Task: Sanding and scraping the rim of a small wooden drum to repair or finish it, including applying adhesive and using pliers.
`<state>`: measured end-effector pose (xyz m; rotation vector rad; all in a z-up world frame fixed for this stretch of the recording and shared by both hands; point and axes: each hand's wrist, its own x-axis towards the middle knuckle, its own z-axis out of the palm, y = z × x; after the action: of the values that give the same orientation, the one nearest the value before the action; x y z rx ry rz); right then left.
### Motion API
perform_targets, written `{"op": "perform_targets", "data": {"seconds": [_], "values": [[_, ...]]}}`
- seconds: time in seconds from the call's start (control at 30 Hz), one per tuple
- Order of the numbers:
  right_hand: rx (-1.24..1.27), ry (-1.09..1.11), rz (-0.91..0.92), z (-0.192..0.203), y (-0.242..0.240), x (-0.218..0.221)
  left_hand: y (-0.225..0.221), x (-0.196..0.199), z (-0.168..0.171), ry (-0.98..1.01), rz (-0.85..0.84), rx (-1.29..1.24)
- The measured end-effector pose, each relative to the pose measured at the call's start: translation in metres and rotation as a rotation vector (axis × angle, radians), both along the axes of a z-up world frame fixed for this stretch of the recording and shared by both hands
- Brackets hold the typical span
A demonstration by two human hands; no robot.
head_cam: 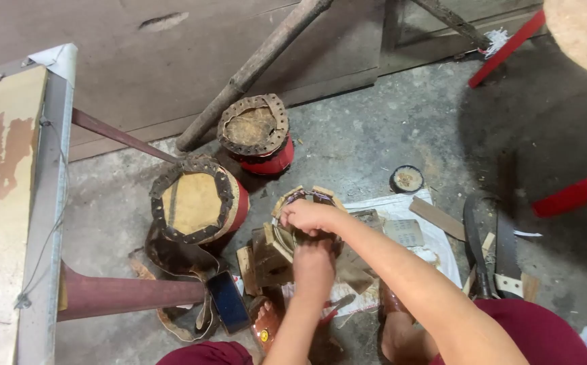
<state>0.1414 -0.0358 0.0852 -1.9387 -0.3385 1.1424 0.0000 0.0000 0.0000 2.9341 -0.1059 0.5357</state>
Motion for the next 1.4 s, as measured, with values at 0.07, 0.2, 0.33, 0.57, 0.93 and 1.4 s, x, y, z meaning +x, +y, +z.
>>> {"op": "perform_targets", "data": {"seconds": [0.07, 0.2, 0.33, 0.57, 0.93, 1.4], "values": [[0.075, -0.024, -0.071, 0.013, -0.007, -0.007, 0.009, -0.003, 0.033, 0.099, 0.025, -0.038], [0.29, -0.046, -0.238, 0.044, -0.024, -0.024, 0.021, -0.003, 0.037, 0.243, -0.029, -0.022], [0.363, -0.017, -0.347, 0.033, -0.032, -0.049, 0.019, -0.008, 0.087, 0.247, -0.121, -0.285], [0.48, 0.176, -0.686, 0.042, -0.054, -0.075, 0.018, -0.001, 0.066, 0.203, -0.05, -0.355], [0.531, 0.248, -0.992, 0.054, -0.078, -0.109, 0.009, -0.001, 0.099, 0.515, 0.041, -0.29], [0.321, 0.2, -0.964, -0.009, -0.084, -0.134, 0.009, 0.016, 0.082, 0.67, 0.102, -0.326]]}}
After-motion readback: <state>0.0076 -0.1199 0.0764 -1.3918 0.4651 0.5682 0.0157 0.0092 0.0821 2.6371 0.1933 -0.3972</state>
